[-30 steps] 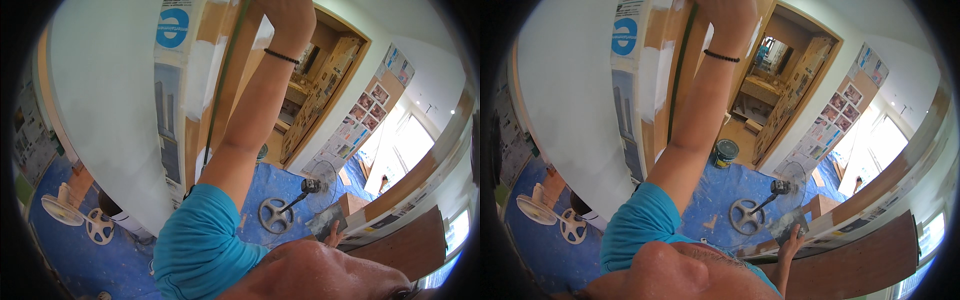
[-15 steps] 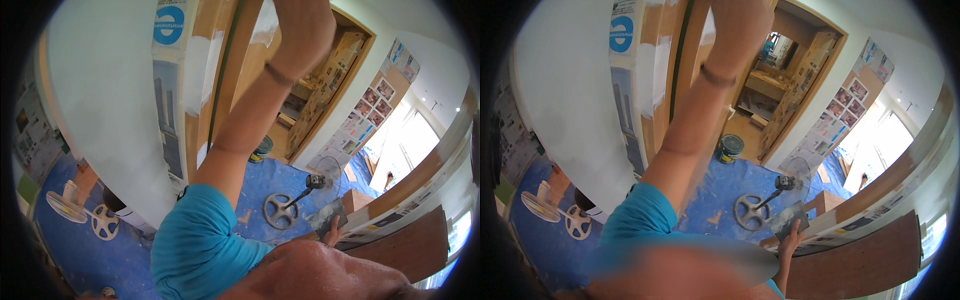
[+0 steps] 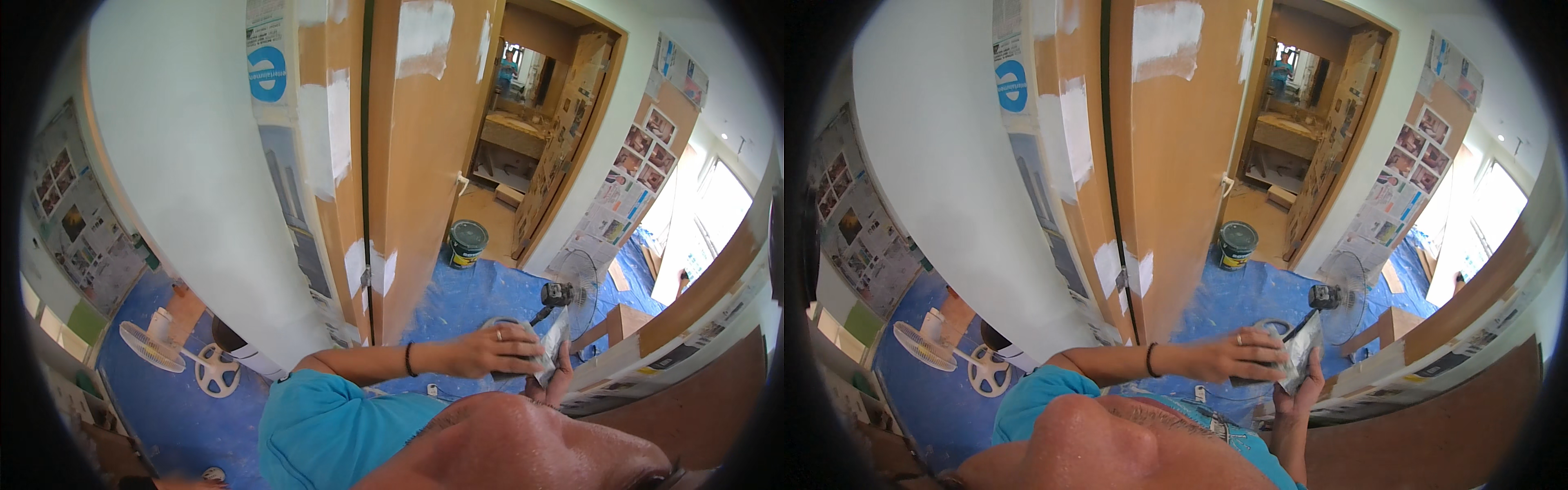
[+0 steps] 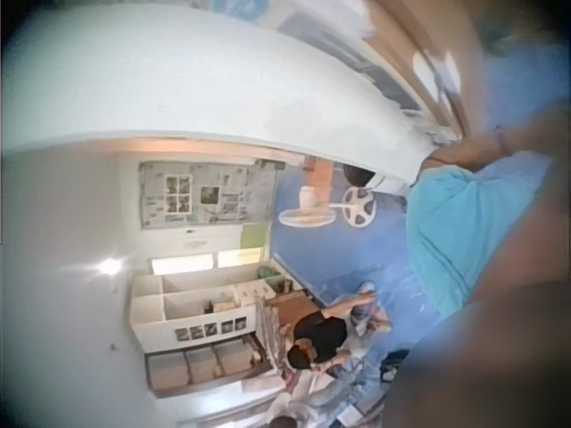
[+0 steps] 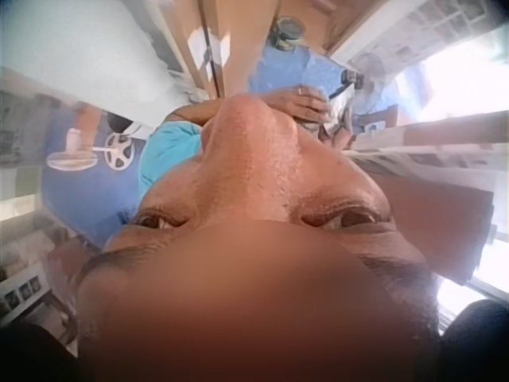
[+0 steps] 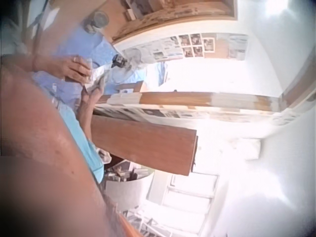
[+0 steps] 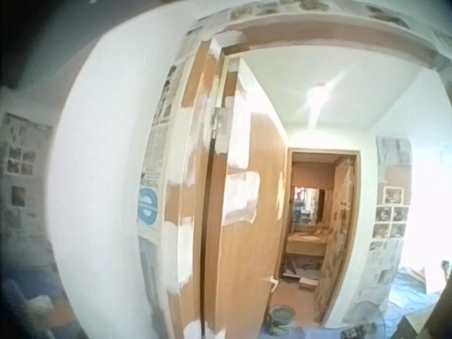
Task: The person applies white joint compound to a vertical wall surface using a putty knife and a hawk. They repeatedly scoop compound from the hawk and spread it onto the wall in smooth strokes.
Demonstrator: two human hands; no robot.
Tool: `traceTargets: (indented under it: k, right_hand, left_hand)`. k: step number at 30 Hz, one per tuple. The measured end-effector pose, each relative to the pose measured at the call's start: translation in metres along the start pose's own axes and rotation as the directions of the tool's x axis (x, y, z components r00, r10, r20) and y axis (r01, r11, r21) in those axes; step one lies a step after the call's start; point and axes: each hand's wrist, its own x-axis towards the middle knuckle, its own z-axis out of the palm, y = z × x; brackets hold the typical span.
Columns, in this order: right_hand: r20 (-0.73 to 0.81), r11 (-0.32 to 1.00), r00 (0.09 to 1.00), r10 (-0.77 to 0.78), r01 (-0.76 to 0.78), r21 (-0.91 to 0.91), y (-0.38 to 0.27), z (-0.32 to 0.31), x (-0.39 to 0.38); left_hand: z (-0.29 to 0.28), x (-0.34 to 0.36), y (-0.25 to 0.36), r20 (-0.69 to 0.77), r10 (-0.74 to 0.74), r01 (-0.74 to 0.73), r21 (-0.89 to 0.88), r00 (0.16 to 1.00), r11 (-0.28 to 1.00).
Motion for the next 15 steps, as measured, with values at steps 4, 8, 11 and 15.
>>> traceTargets:
  k: [4, 8, 11, 15]
  right_hand:
    - [0.157, 0.993, 0.984, -0.085, 0.072, 0.089, -0.021, -0.003, 0.0]
    - [0.01, 0.981, 0.982, -0.191, 0.191, -0.013, -0.031, -0.008, 0.003]
    - [0.029, 0.986, 0.986, -0.164, 0.164, -0.014, -0.027, -0.014, 0.011]
    - [-0.03, 0.988, 0.987, -0.155, 0.154, -0.028, -0.024, -0.03, 0.013]
  left_hand:
    - [-0.071, 0.004, -0.027, 0.157, -0.027, -0.063, 0.542, 0.987, 0.838]
    - [-0.211, 0.061, -0.03, -0.29, 0.028, 0.223, 0.79, 0.957, 0.571]
    - [-0.317, 0.124, -0.03, -0.521, 0.437, 0.385, 0.848, 0.733, 0.364]
    - [-0.406, 0.165, -0.019, -0.512, 0.348, 0.518, 0.851, 0.785, 0.084]
